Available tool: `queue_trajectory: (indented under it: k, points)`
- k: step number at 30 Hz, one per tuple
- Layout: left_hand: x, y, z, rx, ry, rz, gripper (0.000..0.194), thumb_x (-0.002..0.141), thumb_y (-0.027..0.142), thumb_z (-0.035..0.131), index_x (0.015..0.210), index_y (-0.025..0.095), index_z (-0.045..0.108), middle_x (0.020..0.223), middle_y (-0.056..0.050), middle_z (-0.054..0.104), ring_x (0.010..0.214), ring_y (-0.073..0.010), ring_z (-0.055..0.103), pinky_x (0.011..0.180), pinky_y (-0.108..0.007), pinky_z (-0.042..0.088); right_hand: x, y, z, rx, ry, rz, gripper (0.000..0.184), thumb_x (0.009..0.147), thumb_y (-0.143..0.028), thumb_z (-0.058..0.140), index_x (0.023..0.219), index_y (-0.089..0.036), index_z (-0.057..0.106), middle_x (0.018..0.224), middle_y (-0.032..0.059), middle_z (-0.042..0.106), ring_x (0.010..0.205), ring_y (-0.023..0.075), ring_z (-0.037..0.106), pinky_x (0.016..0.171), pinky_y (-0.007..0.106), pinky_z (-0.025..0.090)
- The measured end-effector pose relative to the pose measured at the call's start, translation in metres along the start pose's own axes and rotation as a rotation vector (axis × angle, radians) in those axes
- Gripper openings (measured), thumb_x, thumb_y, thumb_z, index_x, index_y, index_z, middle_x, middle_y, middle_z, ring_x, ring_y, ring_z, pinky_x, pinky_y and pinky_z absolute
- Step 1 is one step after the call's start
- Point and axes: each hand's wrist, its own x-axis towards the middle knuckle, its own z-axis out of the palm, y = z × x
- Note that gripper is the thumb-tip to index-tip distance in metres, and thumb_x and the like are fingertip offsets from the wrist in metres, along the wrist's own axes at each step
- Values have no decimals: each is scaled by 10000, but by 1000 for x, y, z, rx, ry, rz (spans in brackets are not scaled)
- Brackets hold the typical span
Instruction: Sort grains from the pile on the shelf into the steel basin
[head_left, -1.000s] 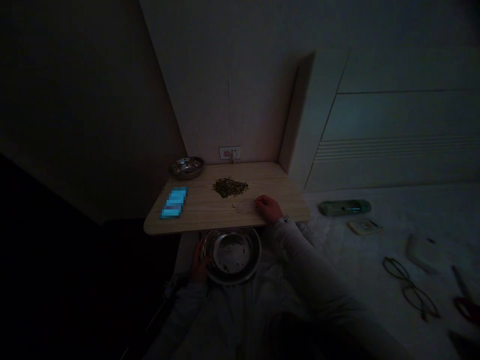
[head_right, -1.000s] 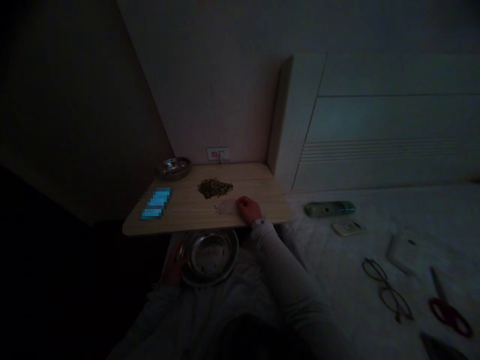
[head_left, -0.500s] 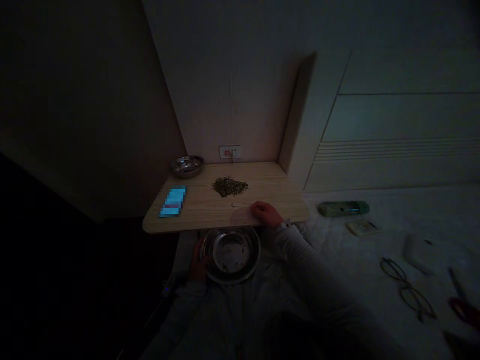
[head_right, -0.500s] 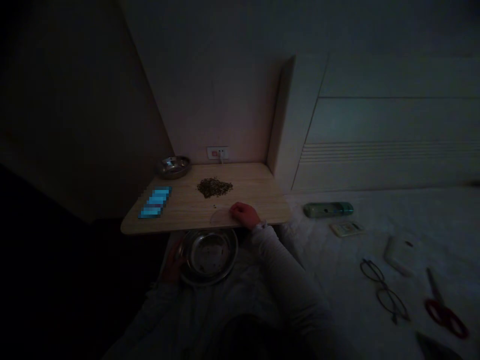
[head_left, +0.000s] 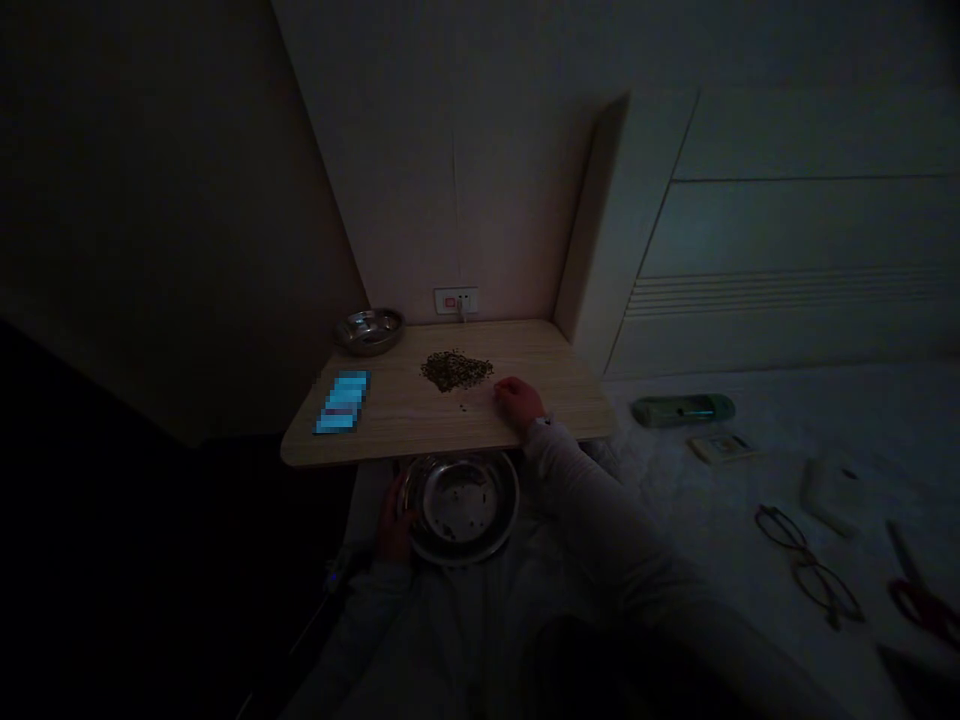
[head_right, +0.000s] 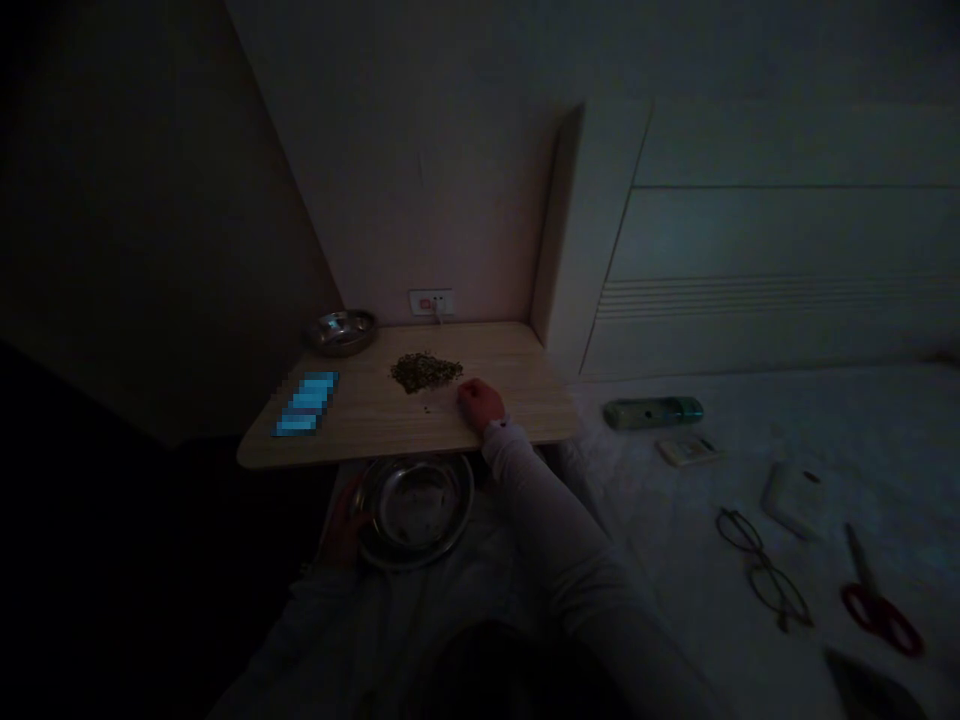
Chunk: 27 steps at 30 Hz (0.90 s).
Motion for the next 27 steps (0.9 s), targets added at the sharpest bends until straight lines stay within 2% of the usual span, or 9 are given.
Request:
queue_trajectory:
  k: [3, 10, 15, 20, 24, 27]
  points:
    - [-1, 1, 2, -24, 18, -27, 561, 538, 82, 474, 1076, 244, 482, 1149, -17, 503, 1085, -205, 412, 879, -310, 331, -3, 1, -1, -27, -8, -14, 177, 682, -302, 436, 731, -180, 555, 665, 3, 585, 634, 109, 510, 627, 238, 383]
    - [1, 0, -1, -10, 1, 12, 541, 549, 87, 489, 1069, 235, 491, 1175, -10, 490, 1107, -194, 391, 891, -279, 317, -4, 1, -1, -97, -41, -41, 184, 676, -305, 446, 734, -181, 569, 672, 7, 592, 638, 117, 514, 611, 237, 379]
    - [3, 0, -4, -6, -45, -17, 563, 540, 86, 501, 1084, 231, 481, 1184, -13, 484, 1119, -196, 375, 899, -279, 309, -5, 5, -1, -29, -92, -77, 164, 667, -290, 457, 702, -173, 567, 638, -8, 584, 621, 105, 513, 608, 223, 382]
    - [0, 2, -1, -11, 9, 16, 538, 549, 81, 483, 1063, 238, 496, 1182, -12, 482, 1125, -204, 364, 920, -308, 275, -4, 9, 1, 33, -97, -68, 171, 668, -297, 454, 709, -173, 565, 621, -12, 584, 603, 101, 513, 590, 220, 385]
    - [-4, 7, 0, -6, -11, -48, 555, 551, 83, 490, 1080, 253, 487, 1167, -8, 497, 1100, -211, 396, 892, -315, 317, -5, 7, -1, 35, -137, -76, 152, 655, -275, 467, 701, -167, 565, 618, -12, 582, 596, 100, 505, 588, 219, 377]
    - [-3, 8, -2, -24, -33, -44, 558, 550, 81, 494, 1080, 253, 486, 1179, 2, 488, 1098, -201, 402, 877, -293, 337, -9, 3, -3, 46, -168, -83, 153, 654, -272, 465, 700, -161, 560, 610, -13, 575, 588, 97, 496, 584, 215, 370]
